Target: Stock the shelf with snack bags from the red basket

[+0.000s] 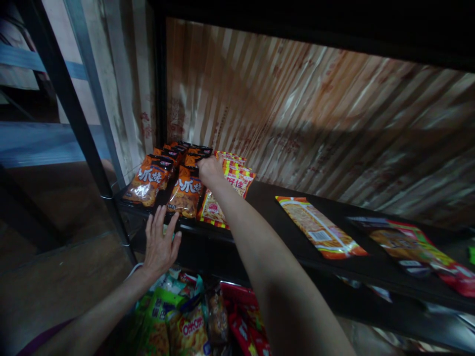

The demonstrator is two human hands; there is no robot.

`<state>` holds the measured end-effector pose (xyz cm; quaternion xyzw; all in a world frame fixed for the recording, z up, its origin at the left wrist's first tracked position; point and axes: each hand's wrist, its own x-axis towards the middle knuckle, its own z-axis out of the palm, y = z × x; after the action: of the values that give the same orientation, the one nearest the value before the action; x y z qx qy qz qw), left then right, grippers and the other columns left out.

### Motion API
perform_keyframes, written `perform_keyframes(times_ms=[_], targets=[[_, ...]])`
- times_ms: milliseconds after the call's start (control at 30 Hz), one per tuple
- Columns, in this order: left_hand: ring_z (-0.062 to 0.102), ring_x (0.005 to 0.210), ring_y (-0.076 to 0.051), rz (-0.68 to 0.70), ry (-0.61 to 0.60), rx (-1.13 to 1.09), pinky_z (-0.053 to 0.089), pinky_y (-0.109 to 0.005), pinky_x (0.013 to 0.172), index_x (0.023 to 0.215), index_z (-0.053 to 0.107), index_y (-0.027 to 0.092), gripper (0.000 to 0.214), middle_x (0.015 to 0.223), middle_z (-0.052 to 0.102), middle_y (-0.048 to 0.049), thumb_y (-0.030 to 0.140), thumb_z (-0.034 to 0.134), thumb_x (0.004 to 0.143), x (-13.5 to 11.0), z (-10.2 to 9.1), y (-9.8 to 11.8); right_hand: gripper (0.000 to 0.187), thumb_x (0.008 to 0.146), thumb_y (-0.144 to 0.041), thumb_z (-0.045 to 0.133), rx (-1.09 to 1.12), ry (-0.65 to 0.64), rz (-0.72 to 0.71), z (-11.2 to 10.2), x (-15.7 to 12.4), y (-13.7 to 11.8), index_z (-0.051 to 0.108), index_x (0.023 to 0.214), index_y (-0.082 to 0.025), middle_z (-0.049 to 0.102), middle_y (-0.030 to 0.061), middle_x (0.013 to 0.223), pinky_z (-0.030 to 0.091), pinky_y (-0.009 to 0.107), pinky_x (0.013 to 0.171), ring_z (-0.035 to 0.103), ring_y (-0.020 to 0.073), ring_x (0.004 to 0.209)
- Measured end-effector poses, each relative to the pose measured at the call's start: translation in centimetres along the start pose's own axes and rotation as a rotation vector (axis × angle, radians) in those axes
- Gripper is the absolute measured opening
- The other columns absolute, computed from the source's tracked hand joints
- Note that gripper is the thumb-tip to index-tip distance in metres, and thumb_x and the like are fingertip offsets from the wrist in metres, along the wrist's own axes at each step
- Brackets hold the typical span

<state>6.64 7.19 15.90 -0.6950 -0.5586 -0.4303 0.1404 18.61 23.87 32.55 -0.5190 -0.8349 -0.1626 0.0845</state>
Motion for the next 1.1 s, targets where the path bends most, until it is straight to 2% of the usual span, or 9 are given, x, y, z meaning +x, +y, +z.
perform_keyframes(times_ms=[200, 367, 467, 567, 700, 867, 1100], targets=[[0.017, 0.141, -0.032, -0.013, 0.007, -0.02, 0.02, -0.056, 0.11, 0.139, 0.036, 0.016, 0.053, 0.151, 0.021, -0.0198, 0.018, 0.048, 0.087, 0.4, 0.0, 0.3, 0.03, 0.085, -0.017, 0.044, 0.084, 0.05, 0.036, -0.8, 0.7, -0.1, 0.071, 0.096, -0.02, 0.071, 0.0084, 0.095, 0.021, 0.045, 0.102, 0.057, 0.0242, 0.1], [0.018, 0.141, -0.03, -0.022, 0.007, -0.043, 0.019, -0.056, 0.111, 0.143, 0.03, 0.018, 0.057, 0.152, 0.02, -0.0182, 0.018, 0.047, 0.088, 0.9, 0.1, 0.2, 0.03, 0.086, -0.02, 0.044, 0.12, 0.094, 0.05, -1.4, 1.4, 0.0, 0.071, 0.1, -0.021, 0.071, 0.0085, 0.099, 0.028, 0.04, 0.096, 0.057, 0.0236, 0.1], [0.021, 0.14, -0.029, -0.01, -0.017, -0.037, 0.019, -0.056, 0.111, 0.142, 0.031, 0.017, 0.056, 0.151, 0.024, -0.0194, 0.018, 0.046, 0.088, 1.0, 0.4, 0.1, 0.028, 0.085, -0.022, 0.047, 0.111, 0.122, 0.065, -1.1, 2.0, 0.4, 0.071, 0.099, -0.02, 0.072, 0.0082, 0.098, 0.03, 0.039, 0.096, 0.058, 0.0242, 0.101], [0.02, 0.14, -0.029, -0.004, -0.02, -0.045, 0.02, -0.055, 0.111, 0.141, 0.032, 0.017, 0.056, 0.151, 0.024, -0.0183, 0.018, 0.047, 0.088, 1.1, 0.5, 0.2, 0.026, 0.084, -0.02, 0.049, 0.179, 0.124, 0.085, -0.4, 2.6, 0.8, 0.07, 0.099, -0.018, 0.071, 0.0076, 0.099, 0.038, 0.033, 0.088, 0.06, 0.0227, 0.097], [0.012, 0.142, -0.032, -0.003, 0.019, -0.062, 0.022, -0.056, 0.11, 0.137, 0.039, 0.018, 0.051, 0.154, 0.017, -0.0152, 0.017, 0.048, 0.087, 1.3, 0.4, 0.2, 0.027, 0.085, -0.014, 0.046, 0.294, 0.151, 0.003, -0.3, 3.0, 0.9, 0.068, 0.1, -0.014, 0.069, 0.0075, 0.1, 0.042, 0.025, 0.079, 0.062, 0.0186, 0.093], [0.015, 0.141, -0.031, 0.001, 0.019, -0.059, 0.023, -0.055, 0.11, 0.135, 0.04, 0.016, 0.048, 0.153, 0.02, -0.0173, 0.017, 0.047, 0.087, 1.4, 0.3, 0.2, 0.025, 0.084, -0.012, 0.046, 0.347, 0.162, -0.098, -1.4, 3.4, 1.4, 0.067, 0.096, -0.013, 0.068, 0.0052, 0.091, 0.043, 0.022, 0.078, 0.061, 0.0161, 0.087], [0.017, 0.141, -0.03, 0.019, -0.005, -0.065, 0.02, -0.055, 0.111, 0.135, 0.038, 0.014, 0.048, 0.151, 0.022, -0.0199, 0.016, 0.044, 0.088, 1.7, 0.2, 0.2, 0.026, 0.084, -0.013, 0.044, 0.326, 0.15, -0.08, -1.6, 3.5, 2.3, 0.067, 0.098, -0.013, 0.067, 0.0054, 0.093, 0.042, 0.022, 0.079, 0.059, 0.0168, 0.09]])
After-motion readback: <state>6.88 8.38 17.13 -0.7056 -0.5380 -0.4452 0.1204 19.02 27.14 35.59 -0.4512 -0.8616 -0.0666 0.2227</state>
